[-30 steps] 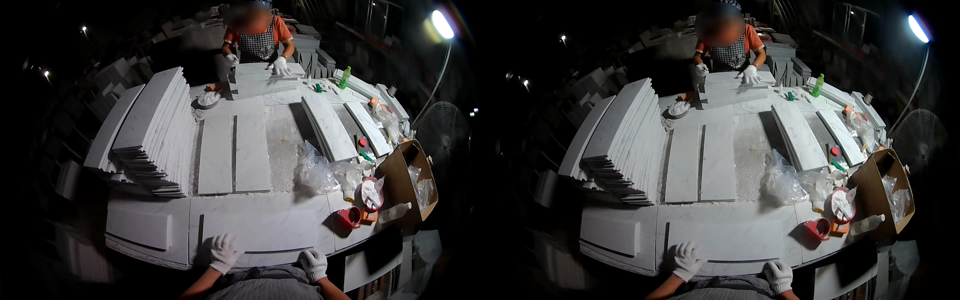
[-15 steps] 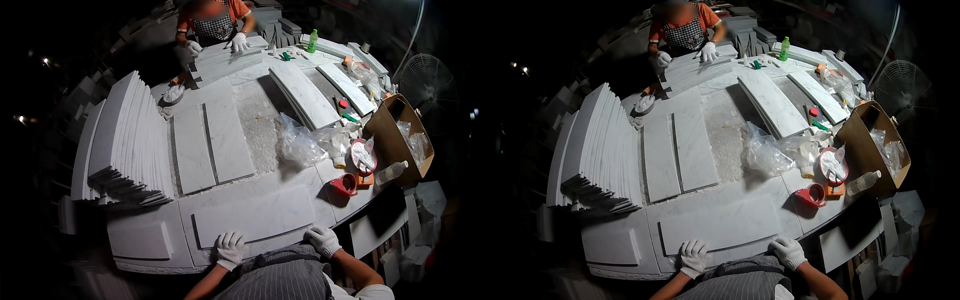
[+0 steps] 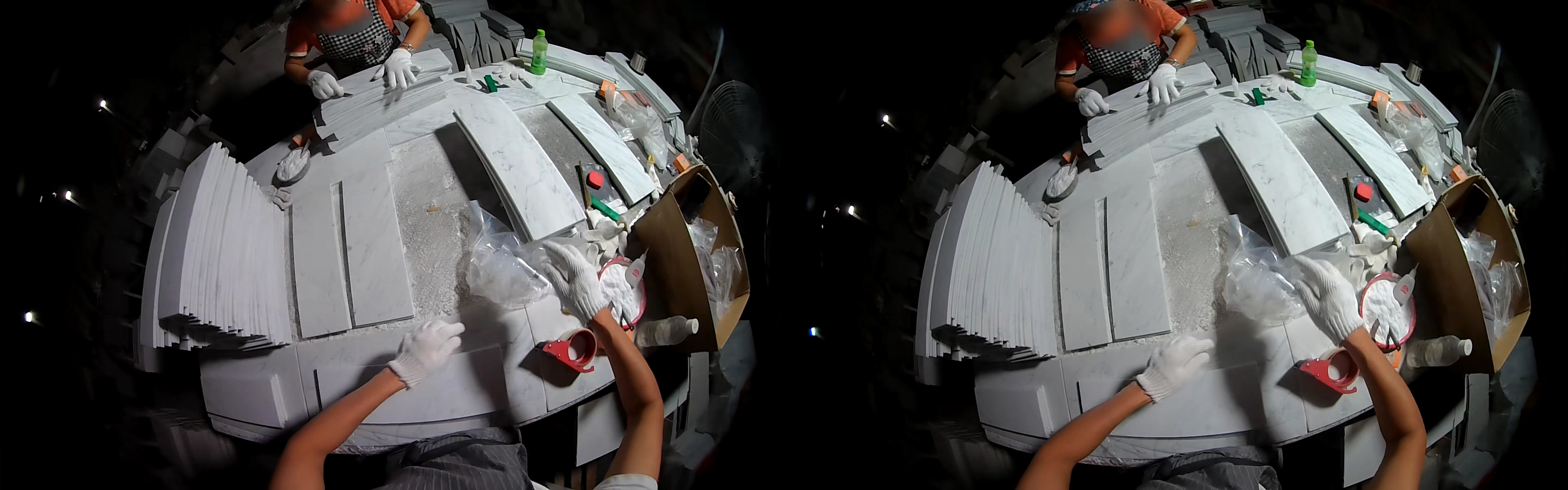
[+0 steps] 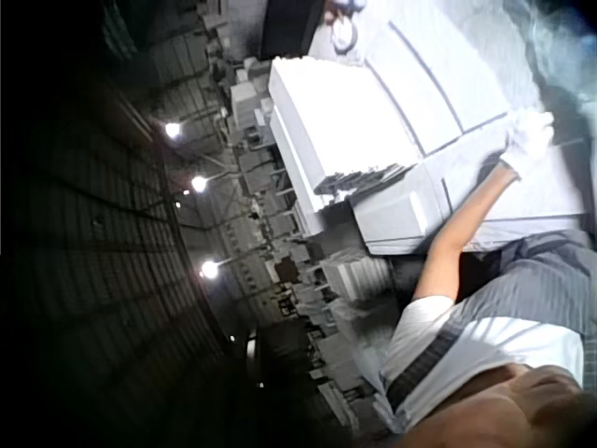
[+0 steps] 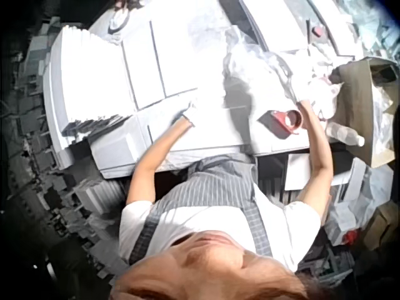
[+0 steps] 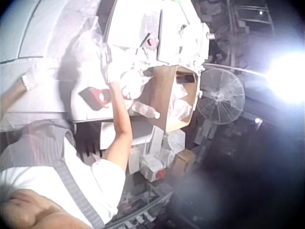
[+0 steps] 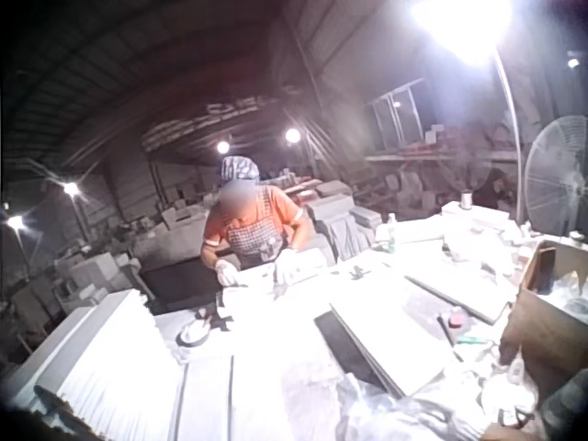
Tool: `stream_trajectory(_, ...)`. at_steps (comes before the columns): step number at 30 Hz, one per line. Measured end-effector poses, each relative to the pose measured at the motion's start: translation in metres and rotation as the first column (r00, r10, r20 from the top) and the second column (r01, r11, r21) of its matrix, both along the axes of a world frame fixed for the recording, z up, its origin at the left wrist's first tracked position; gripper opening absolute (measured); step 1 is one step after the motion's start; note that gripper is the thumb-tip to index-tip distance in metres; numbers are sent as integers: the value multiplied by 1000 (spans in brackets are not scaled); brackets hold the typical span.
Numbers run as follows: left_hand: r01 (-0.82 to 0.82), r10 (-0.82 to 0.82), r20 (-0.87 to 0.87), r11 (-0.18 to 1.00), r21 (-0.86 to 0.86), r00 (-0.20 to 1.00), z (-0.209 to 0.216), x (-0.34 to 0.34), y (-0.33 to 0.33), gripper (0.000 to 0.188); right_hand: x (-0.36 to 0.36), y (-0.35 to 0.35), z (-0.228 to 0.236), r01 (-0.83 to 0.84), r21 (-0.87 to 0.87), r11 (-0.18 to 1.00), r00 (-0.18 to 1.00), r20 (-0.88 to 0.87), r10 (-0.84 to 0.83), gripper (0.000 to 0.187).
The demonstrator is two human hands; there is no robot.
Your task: The person wraps individual white rectangular tiles in plastic film at a workbench. They place each tile on a sheet of plastic, fold the film around it, and stack the wrapped tiles. A coworker is visible across the table also handling tiles.
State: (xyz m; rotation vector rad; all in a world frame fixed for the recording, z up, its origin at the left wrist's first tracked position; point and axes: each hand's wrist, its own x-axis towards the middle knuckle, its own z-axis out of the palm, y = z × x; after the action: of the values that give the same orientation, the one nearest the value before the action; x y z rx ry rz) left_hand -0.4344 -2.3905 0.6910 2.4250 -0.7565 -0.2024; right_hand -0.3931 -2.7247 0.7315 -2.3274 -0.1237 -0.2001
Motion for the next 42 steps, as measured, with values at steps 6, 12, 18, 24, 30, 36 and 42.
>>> stream_trajectory(6, 70, -115, -330, 987, -145, 937, 17, 63, -89, 29, 88, -60, -71, 255, -254, 933, 966, 97, -238, 54)
stream_trajectory(12, -95, -33, -414, 954, -285, 910, -19, 133, -139, 30, 146, -80, -96, 377, -367, 850, 926, 179, -333, 57)
stream_trajectory(18, -615, 241, -756, 745, -257, 608, -5, 201, -182, 21, 157, -80, -89, 411, -352, 841, 910, 100, -403, 52)
stream_trajectory(24, -650, 341, -742, 742, -165, 578, -10, 232, -199, 38, 165, -74, -90, 479, -356, 803, 874, 102, -476, 45)
stream_trajectory(30, -608, 338, -761, 788, -92, 554, -72, 233, -202, 54, 163, -64, -86, 489, -318, 812, 863, 40, -504, 36)
stream_trajectory(36, -672, 199, -829, 695, -256, 522, -65, 261, -177, 48, 150, -37, -99, 497, -68, 865, 868, 36, -495, 30)
stream_trajectory(42, -656, 10, -923, 706, -266, 385, -67, 288, -142, 47, 152, -12, -83, 497, -61, 865, 862, -82, -501, 36)
